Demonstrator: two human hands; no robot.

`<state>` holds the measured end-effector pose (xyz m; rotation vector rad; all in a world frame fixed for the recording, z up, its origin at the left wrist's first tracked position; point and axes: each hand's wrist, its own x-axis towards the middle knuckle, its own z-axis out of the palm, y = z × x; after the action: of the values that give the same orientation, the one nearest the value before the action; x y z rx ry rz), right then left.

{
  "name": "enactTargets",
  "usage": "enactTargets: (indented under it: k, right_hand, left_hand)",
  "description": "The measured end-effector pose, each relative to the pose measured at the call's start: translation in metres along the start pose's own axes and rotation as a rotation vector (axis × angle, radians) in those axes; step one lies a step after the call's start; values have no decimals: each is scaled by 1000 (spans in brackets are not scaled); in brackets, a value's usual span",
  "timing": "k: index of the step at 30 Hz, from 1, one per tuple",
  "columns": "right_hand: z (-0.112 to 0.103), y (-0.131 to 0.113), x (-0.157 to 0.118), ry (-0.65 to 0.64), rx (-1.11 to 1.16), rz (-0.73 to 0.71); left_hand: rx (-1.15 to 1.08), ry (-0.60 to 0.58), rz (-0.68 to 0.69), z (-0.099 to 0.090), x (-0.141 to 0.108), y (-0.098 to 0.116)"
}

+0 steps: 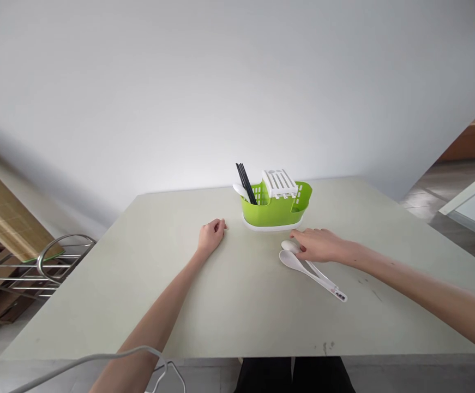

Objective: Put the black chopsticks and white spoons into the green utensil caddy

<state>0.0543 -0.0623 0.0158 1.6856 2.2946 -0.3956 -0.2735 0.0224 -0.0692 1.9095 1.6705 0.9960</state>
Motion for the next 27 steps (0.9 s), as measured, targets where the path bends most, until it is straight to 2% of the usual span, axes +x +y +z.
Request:
enactTargets:
  k: [8, 18, 22, 27]
  right_hand:
    - [4, 7, 6, 22, -2, 20]
    - [3, 12, 3, 75, -110, 44]
    - [-13, 12, -4, 146, -61, 63]
    - [-51, -1, -22, 300, 171, 2]
  left_hand:
    - [3, -3, 4, 1, 1, 1]
    - [6, -1, 2, 0, 1, 1]
    - [4, -3, 1, 0, 0, 1]
    - [2, -6, -4, 0, 0, 1]
